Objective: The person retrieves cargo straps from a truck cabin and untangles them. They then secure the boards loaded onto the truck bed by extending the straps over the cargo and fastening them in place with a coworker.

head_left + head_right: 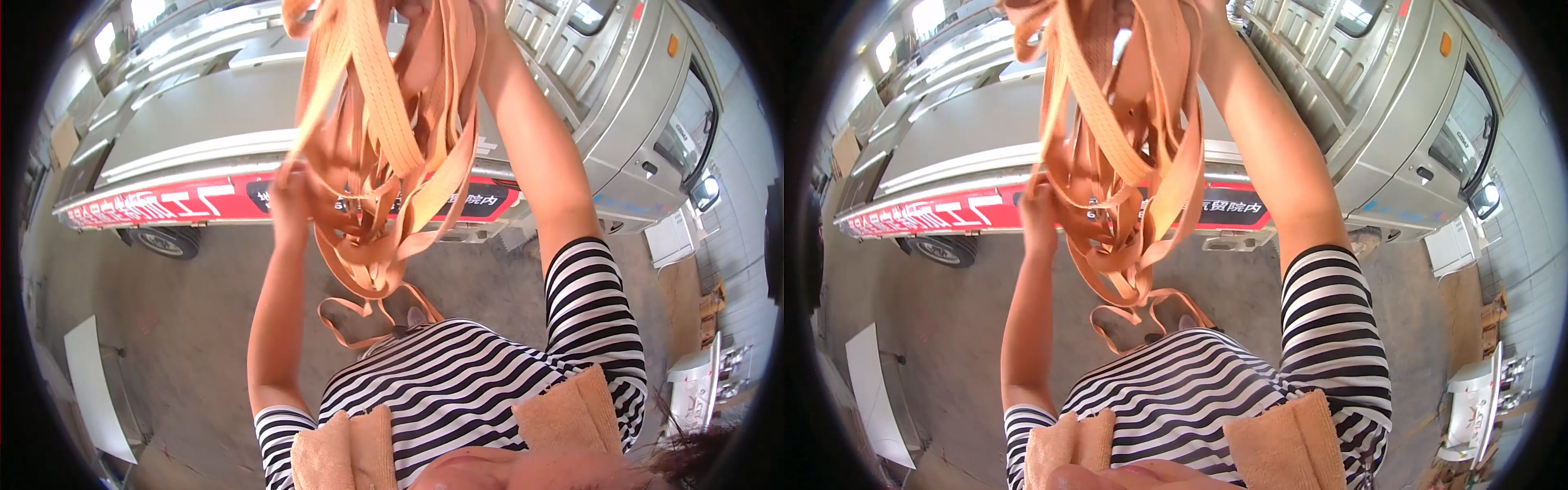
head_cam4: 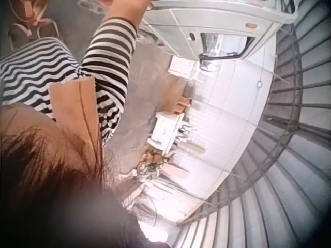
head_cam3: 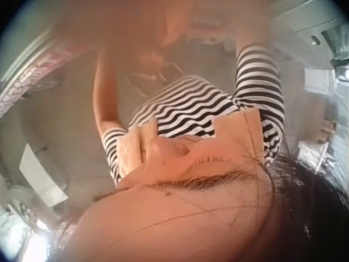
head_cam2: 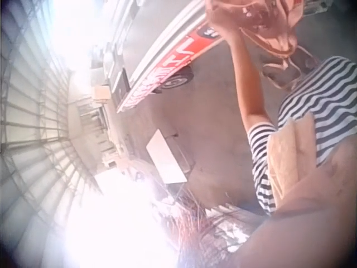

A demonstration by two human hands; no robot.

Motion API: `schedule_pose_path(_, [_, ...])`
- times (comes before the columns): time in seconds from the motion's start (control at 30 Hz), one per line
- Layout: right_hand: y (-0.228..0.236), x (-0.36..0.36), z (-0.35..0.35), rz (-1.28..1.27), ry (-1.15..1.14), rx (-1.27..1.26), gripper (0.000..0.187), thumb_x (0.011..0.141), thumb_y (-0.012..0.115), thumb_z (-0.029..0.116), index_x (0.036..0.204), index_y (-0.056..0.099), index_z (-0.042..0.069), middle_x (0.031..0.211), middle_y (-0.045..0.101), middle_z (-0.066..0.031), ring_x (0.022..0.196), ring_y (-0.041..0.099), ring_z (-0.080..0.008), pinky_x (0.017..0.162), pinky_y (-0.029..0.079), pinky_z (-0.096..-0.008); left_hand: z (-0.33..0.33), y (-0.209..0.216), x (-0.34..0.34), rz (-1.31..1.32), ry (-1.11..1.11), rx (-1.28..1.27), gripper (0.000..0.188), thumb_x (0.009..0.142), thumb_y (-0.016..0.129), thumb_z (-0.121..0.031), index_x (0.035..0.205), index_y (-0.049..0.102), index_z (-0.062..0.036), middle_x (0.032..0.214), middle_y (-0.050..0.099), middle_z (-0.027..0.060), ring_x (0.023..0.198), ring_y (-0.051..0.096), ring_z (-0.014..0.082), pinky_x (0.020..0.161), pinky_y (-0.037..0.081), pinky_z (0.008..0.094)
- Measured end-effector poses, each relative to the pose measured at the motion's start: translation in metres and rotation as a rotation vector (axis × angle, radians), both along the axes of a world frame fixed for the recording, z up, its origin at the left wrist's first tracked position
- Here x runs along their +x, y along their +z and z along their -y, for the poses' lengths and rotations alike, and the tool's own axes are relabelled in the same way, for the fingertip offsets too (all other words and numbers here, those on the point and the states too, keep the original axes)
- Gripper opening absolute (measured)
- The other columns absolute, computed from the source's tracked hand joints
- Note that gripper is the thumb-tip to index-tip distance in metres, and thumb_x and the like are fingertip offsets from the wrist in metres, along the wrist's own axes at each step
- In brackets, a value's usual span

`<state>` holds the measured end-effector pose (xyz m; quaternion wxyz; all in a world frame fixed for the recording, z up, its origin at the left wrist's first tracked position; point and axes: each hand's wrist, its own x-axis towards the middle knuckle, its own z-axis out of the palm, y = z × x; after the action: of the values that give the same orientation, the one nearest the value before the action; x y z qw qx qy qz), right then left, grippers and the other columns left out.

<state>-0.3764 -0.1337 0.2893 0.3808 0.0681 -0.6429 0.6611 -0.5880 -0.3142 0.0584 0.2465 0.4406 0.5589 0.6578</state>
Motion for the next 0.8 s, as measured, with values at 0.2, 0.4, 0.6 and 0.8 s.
schedule_pose_path(0.2, [-0.039,0.032,-0.010,-0.104,0.253,-0.082,0.037,0.072,0.058,0.011,0.108,0.056,0.004,0.102,0.063,-0.0092,0.094,0.063,-0.0241,0.084,0.052,-0.0360,0.013,0.046,-0.063,0.136,0.067,0.169,0.024,0.092,0.047,-0.012,0.108,0.059,-0.0001,0.065,0.042,-0.0026,0.049,0.036,0.0056,0.044,0.028,0.0207])
schedule_pose_path(0.4, [-0.081,0.035,-0.018,-0.142,0.123,-0.237,0.041,0.073,0.054,0.021,0.108,0.060,0.001,0.099,0.066,-0.0127,0.088,0.065,-0.0234,0.080,0.053,-0.0321,0.045,0.060,-0.033,-0.088,-0.600,-0.331,0.074,0.078,0.071,-0.032,0.138,0.040,-0.0001,0.110,0.057,0.0065,0.094,0.054,0.0144,0.083,0.044,0.0288])
schedule_pose_path(0.6, [-0.092,0.003,0.056,0.002,0.126,-0.376,0.043,0.094,0.052,0.036,0.125,0.051,0.006,0.119,0.057,-0.0078,0.110,0.056,-0.0180,0.097,0.045,-0.0335,-0.001,0.003,0.061,0.268,-0.797,0.112,0.110,0.076,0.080,-0.031,0.152,0.005,-0.0101,0.150,0.029,0.0110,0.137,0.030,0.0246,0.112,0.027,0.0402])
schedule_pose_path(0.8, [-0.110,0.009,0.043,0.584,-0.042,0.001,0.039,0.089,0.057,0.038,0.111,0.063,0.006,0.106,0.062,-0.0055,0.095,0.058,-0.0145,0.087,0.046,-0.0298,-0.007,0.033,0.036,0.285,-0.248,0.255,0.043,0.088,0.059,-0.009,0.129,0.048,-0.0014,0.124,0.054,0.0074,0.112,0.054,0.0198,0.094,0.045,0.0349])
